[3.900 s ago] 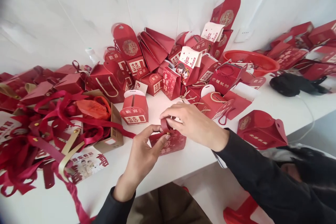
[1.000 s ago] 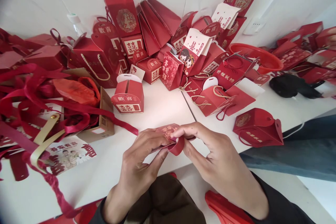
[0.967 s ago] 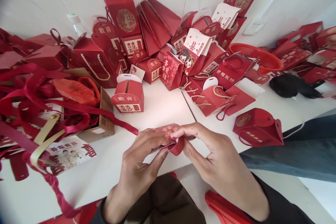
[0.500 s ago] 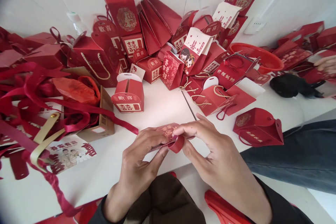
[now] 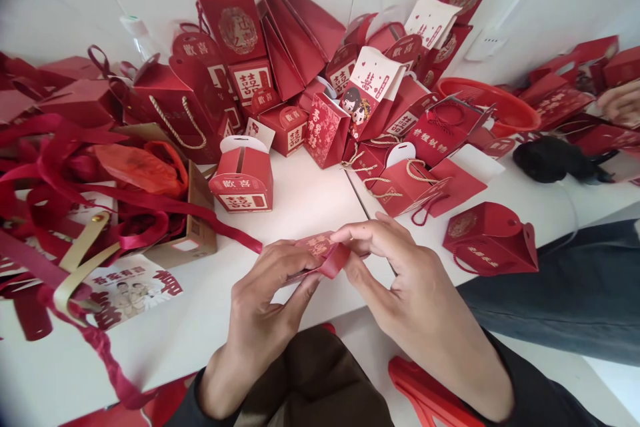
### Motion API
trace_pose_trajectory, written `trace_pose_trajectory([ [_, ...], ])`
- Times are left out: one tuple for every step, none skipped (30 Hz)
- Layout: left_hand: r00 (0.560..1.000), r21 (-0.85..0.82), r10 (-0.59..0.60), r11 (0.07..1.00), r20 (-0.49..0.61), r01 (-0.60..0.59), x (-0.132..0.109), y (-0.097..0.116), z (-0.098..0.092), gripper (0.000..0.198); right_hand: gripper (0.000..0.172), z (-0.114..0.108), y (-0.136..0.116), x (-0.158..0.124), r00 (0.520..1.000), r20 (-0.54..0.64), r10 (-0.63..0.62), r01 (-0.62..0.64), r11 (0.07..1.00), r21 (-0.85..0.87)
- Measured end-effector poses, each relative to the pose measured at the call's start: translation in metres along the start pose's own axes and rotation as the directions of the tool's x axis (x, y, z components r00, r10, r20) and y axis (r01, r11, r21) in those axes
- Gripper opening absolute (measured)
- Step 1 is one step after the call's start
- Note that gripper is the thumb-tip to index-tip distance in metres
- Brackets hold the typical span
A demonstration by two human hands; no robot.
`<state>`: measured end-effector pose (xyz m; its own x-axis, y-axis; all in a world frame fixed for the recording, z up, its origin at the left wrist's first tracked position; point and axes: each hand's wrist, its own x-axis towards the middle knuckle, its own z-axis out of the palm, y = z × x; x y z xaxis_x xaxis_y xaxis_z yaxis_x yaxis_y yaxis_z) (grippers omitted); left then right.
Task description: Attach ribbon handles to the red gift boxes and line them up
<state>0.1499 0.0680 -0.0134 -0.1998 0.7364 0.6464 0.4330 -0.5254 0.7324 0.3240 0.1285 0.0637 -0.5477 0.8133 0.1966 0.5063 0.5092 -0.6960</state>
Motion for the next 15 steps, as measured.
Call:
trace_pose_trajectory([
  [1.0, 0.001, 0.004, 1.0, -0.003, -0.004, 0.0, 0.0, 0.0, 0.018, 0.015, 0.0, -0.001, 0.0, 1.0, 0.002, -0.002, 0.002, 1.0, 0.001],
  [1.0, 0.003, 0.009, 1.0, -0.006, -0.009, 0.001, 0.0, 0.0, 0.018, 0.016, 0.0, -0.001, 0.0, 1.0, 0.008, -0.011, 0.011, 1.0, 0.003],
  [1.0, 0.002, 0.015, 1.0, -0.005, -0.015, 0.0, 0.0, 0.0, 0.018, 0.017, 0.0, -0.002, 0.0, 1.0, 0.016, -0.022, 0.022, 1.0, 0.005],
  [1.0, -0.002, 0.015, 1.0, 0.001, -0.015, 0.0, 0.0, -0.001, 0.018, 0.018, 0.001, -0.002, 0.001, 0.999, 0.03, -0.038, 0.037, 0.999, 0.007],
  [1.0, -0.012, -0.001, 1.0, 0.009, 0.001, 0.0, 0.0, -0.002, 0.018, 0.02, 0.001, -0.002, 0.001, 0.997, 0.047, -0.056, 0.056, 0.998, 0.008],
  [0.999, -0.031, -0.036, 0.999, 0.02, 0.036, -0.001, 0.001, -0.002, 0.018, 0.021, 0.001, -0.002, 0.001, 0.995, 0.066, -0.073, 0.072, 0.997, 0.005],
  [0.996, -0.054, -0.082, 0.995, 0.038, 0.084, -0.002, 0.001, -0.003, 0.019, 0.022, 0.001, -0.001, 0.002, 0.992, 0.083, -0.092, 0.093, 0.996, -0.004],
  [0.99, -0.074, -0.13, 0.988, 0.06, 0.134, -0.002, 0.001, -0.004, 0.021, 0.022, 0.0, -0.001, 0.002, 0.988, 0.097, -0.119, 0.121, 0.993, -0.015],
  [0.982, -0.09, -0.17, 0.98, 0.081, 0.177, -0.003, 0.002, -0.005, 0.023, 0.021, 0.0, 0.0, 0.002, 0.982, 0.111, -0.151, 0.155, 0.988, -0.029],
  [0.976, -0.1, -0.195, 0.974, 0.096, 0.204, -0.002, 0.003, -0.006, 0.023, 0.021, 0.0, 0.001, 0.001, 0.975, 0.121, -0.185, 0.191, 0.981, -0.04],
  [0.974, -0.107, -0.202, 0.971, 0.103, 0.213, -0.002, 0.003, -0.007, 0.023, 0.02, -0.001, 0.002, 0.001, 0.969, 0.126, -0.211, 0.219, 0.974, -0.05],
  [0.975, -0.112, -0.197, 0.972, 0.102, 0.208, -0.002, 0.004, -0.008, 0.021, 0.019, -0.001, 0.003, 0.001, 0.964, 0.13, -0.232, 0.241, 0.969, -0.058],
  [0.976, -0.117, -0.195, 0.972, 0.092, 0.205, -0.001, 0.005, -0.009, 0.019, 0.019, -0.001, 0.005, 0.0, 0.961, 0.133, -0.243, 0.252, 0.966, -0.062],
  [0.977, -0.122, -0.199, 0.971, 0.077, 0.207, -0.001, 0.005, -0.009, 0.018, 0.02, 0.0, 0.007, 0.0, 0.96, 0.135, -0.244, 0.255, 0.965, -0.065],
  [0.977, -0.127, -0.205, 0.969, 0.064, 0.212, -0.001, 0.005, -0.01, 0.018, 0.022, 0.001, 0.009, 0.001, 0.961, 0.136, -0.243, 0.254, 0.965, -0.068],
])
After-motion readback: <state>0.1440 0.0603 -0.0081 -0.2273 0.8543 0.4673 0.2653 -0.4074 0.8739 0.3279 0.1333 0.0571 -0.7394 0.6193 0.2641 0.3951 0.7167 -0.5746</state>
